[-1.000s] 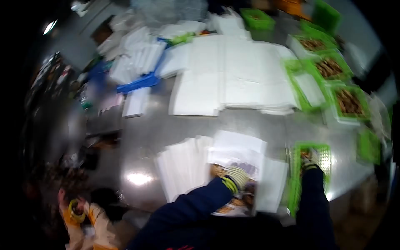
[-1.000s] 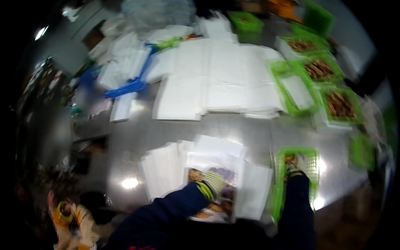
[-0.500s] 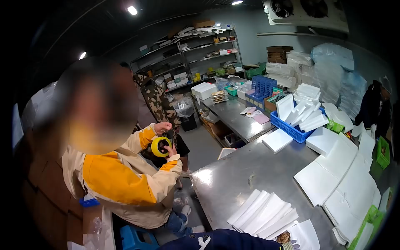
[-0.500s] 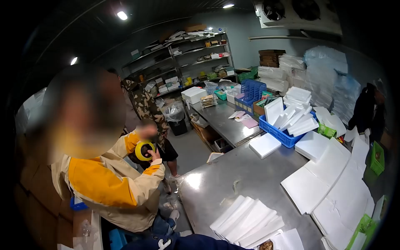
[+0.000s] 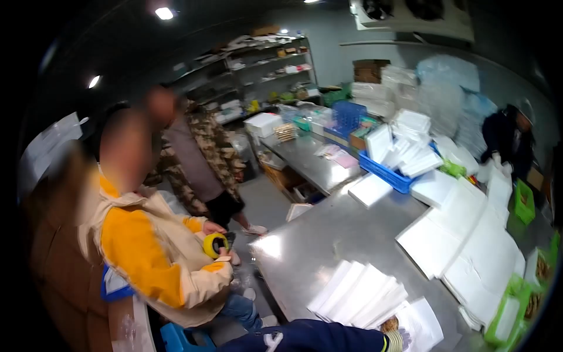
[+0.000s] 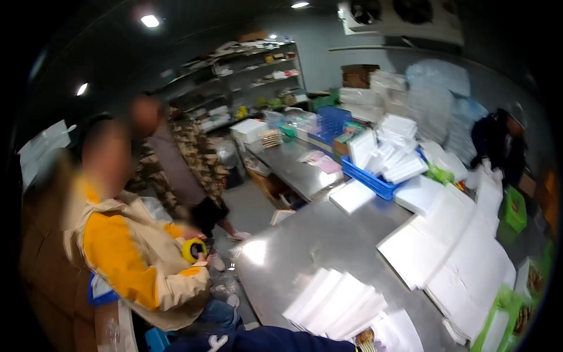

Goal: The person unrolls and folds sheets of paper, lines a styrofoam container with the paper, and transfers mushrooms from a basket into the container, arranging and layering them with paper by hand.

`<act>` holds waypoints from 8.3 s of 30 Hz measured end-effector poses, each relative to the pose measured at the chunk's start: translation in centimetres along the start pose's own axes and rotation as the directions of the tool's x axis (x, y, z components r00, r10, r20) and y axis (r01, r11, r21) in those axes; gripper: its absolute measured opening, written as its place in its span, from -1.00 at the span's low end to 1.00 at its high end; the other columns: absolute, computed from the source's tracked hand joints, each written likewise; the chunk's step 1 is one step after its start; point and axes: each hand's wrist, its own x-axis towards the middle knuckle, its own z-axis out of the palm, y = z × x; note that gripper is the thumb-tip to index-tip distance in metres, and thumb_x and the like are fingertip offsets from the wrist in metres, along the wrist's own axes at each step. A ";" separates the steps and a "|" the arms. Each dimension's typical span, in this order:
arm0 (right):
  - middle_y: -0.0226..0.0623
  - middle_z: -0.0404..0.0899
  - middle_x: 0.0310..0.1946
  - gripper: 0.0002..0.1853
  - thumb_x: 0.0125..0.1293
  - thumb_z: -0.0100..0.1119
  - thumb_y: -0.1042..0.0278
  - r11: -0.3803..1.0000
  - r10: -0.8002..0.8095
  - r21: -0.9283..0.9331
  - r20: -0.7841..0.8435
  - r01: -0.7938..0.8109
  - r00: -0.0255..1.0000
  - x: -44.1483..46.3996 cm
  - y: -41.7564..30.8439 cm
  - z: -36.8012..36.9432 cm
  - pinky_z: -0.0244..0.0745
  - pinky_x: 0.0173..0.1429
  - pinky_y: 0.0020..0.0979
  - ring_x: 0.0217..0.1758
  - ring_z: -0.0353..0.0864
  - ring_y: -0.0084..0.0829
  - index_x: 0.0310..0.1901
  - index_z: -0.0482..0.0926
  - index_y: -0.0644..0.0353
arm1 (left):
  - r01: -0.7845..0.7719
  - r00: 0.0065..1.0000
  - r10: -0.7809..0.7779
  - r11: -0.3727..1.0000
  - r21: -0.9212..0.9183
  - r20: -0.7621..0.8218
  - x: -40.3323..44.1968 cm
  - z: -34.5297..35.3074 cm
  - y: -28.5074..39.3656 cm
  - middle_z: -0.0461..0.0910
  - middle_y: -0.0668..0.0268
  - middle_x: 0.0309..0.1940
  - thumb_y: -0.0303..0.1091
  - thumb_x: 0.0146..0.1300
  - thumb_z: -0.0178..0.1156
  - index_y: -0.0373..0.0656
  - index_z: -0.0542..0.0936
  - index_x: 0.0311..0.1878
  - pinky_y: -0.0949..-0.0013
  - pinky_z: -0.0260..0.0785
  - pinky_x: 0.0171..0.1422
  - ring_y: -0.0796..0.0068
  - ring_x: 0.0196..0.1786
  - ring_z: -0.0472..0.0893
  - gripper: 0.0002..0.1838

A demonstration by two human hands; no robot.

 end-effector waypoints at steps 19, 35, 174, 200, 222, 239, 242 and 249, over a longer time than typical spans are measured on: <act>0.06 0.55 -0.17 -0.53 0.19 0.16 0.00 0.985 0.175 -0.054 0.306 -0.167 0.936 -7.8 -6.5 10.2 0.44 -0.01 -0.33 -0.15 0.57 -0.15 -0.10 0.57 0.29 | -0.014 0.972 -0.009 0.995 -0.095 -0.236 -4.9 -15.2 -3.0 0.47 0.10 0.07 -0.09 0.14 0.19 -0.17 0.44 0.15 0.10 0.15 0.28 0.06 0.15 0.39 -0.45; -0.15 0.46 0.01 -0.10 -0.13 0.46 0.14 0.986 -0.026 0.167 0.279 -0.022 0.960 -8.5 -7.5 8.8 0.42 0.06 -0.37 0.02 0.47 -0.29 0.28 0.27 0.23 | -0.288 0.956 0.290 0.957 0.040 -0.045 0.5 -16.2 1.8 0.52 0.20 -0.26 -0.17 -0.01 0.27 -0.11 0.46 0.07 0.13 0.23 0.09 0.19 -0.13 0.49 -0.47; -0.15 0.60 -0.19 -0.55 0.19 -0.06 0.73 0.920 0.364 -0.068 -0.221 -0.387 0.905 -11.3 5.6 -6.7 0.43 -0.04 -0.51 -0.15 0.58 -0.43 0.11 0.48 0.15 | -0.132 0.979 0.113 0.986 0.105 0.172 -3.8 -13.0 1.7 0.44 0.10 0.02 0.10 0.04 0.21 -0.05 0.45 0.17 0.04 0.26 0.10 0.05 0.04 0.42 -0.34; -0.02 0.60 -0.17 -0.38 0.07 0.30 0.10 0.968 0.209 -0.210 0.354 -0.141 0.912 -5.6 -8.9 6.2 0.50 -0.01 -0.37 -0.17 0.61 -0.26 0.13 0.42 0.27 | -0.037 0.972 -0.063 0.910 -0.414 -0.225 -4.4 -16.0 0.3 0.44 0.03 0.13 0.11 0.01 0.31 -0.23 0.27 0.31 0.20 0.27 0.22 0.09 0.10 0.44 -0.12; 0.03 0.43 0.02 -0.37 0.01 0.32 0.31 0.946 -0.228 -0.096 0.478 0.308 0.848 -6.2 -7.4 11.0 0.36 0.18 -0.25 0.08 0.44 -0.02 0.16 0.35 0.21 | -0.059 0.987 0.073 0.993 -0.101 0.142 -1.8 -14.4 -0.3 0.55 0.10 -0.15 -0.10 0.21 0.09 -0.09 0.44 0.15 0.09 0.29 0.05 0.03 -0.06 0.48 -0.53; 0.07 0.37 0.09 -0.18 -0.06 0.36 0.25 0.994 -0.084 -0.019 0.452 0.104 0.888 -6.0 -6.9 11.2 0.32 0.24 -0.27 0.15 0.40 -0.04 0.29 0.22 0.12 | -0.094 0.985 0.045 0.950 -0.297 -0.169 -3.3 -14.9 0.0 0.48 0.05 0.06 -0.19 0.16 0.19 -0.20 0.41 0.19 0.16 0.25 0.23 0.03 0.11 0.44 -0.46; 0.13 0.34 0.14 -0.18 -0.03 0.37 0.24 0.994 -0.044 0.109 0.385 0.002 0.922 -6.6 -6.4 10.3 0.28 0.29 -0.28 0.20 0.37 -0.04 0.29 0.21 0.17 | -0.087 0.970 0.004 0.941 -0.329 -0.244 -6.2 -16.6 -0.1 0.47 0.06 0.06 -0.22 0.15 0.19 -0.20 0.42 0.16 0.14 0.26 0.22 0.03 0.09 0.44 -0.49; -0.01 0.32 0.17 -0.19 0.06 0.33 0.46 0.753 0.047 0.582 0.416 -0.306 0.908 -8.4 -5.2 9.8 0.47 0.13 -0.41 0.14 0.44 -0.32 0.32 0.10 0.32 | 0.134 0.962 -0.189 0.955 -0.263 -0.197 -13.6 -17.5 -0.5 0.57 0.14 -0.08 -0.34 0.06 0.30 -0.18 0.52 0.03 0.19 0.37 0.07 0.12 -0.05 0.52 -0.57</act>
